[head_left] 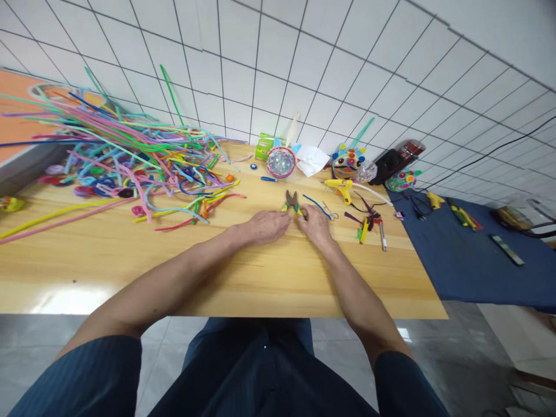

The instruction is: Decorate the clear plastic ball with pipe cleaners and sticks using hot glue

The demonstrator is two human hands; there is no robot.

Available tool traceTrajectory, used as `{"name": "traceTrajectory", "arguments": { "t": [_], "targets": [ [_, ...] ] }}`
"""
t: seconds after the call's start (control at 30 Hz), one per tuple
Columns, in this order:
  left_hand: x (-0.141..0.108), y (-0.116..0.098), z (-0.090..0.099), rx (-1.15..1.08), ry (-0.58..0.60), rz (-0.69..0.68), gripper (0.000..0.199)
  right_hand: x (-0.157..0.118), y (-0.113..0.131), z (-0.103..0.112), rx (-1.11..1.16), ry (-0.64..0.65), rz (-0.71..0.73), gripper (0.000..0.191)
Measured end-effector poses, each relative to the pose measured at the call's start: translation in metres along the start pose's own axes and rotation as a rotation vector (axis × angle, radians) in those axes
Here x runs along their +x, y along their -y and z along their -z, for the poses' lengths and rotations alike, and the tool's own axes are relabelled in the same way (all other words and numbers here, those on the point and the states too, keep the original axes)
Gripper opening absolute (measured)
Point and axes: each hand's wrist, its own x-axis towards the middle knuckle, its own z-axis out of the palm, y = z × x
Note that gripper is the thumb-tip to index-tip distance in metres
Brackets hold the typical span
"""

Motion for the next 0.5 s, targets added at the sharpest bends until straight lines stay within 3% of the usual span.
{"name": "traceTrajectory", "arguments": {
  "t": [0.33, 0.5],
  "targets": [
    [0.005, -0.005, 0.0, 0.075, -0.022, 0.146, 0.009, 0.004, -0.005, -0.004, 0.056, -0.005, 0.026, 0.033],
    [0.011, 0.006, 0.005, -0.075, -0.151, 0.186, 0.012, 0.021, -0.011, -0.001, 0.167, -0.033, 0.0, 0.028]
  ]
}}
